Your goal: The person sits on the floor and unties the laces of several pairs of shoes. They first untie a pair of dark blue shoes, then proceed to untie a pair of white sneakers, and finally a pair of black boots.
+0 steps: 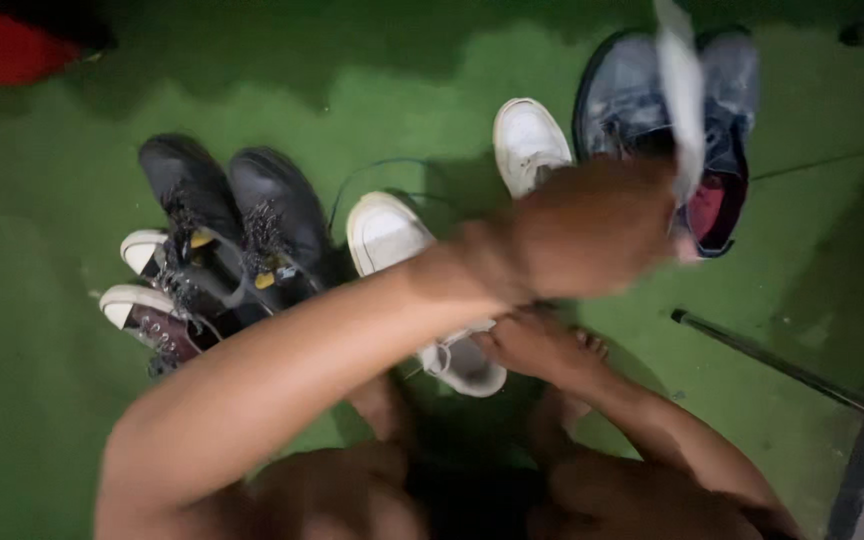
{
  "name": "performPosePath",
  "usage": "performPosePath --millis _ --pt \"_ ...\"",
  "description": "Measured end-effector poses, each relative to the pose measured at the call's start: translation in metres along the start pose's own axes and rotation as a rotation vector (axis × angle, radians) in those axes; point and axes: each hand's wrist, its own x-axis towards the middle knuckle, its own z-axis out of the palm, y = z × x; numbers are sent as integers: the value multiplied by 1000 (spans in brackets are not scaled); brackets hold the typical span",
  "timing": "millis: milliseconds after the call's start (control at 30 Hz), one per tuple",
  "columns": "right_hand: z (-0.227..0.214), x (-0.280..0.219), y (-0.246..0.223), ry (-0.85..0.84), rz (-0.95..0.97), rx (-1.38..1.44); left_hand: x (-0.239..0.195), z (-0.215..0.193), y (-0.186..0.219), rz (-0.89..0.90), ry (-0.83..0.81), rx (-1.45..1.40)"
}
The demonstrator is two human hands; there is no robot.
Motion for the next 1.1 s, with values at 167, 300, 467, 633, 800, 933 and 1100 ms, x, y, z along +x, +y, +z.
performPosePath --millis 167,300,467,633,800,933,1100 --pt "103 9 100 119 -280 -987 30 45 -30 536 679 1034" --pt "-81 -59 11 490 48 343 -33 20 -50 586 563 889" --pt "-111 -74 16 829 225 -224 -97 30 -67 271 645 948" --pt "-101 -64 10 900 295 -278 -78 45 -88 132 791 1217" --pt "-102 -55 -7 981 352 -314 -72 44 -104 160 716 1196" --pt "-93 -51 -1 906 351 -227 -68 27 -120 234 603 647" --pt "-104 -51 -8 974 290 -365 -81 9 -126 185 373 147"
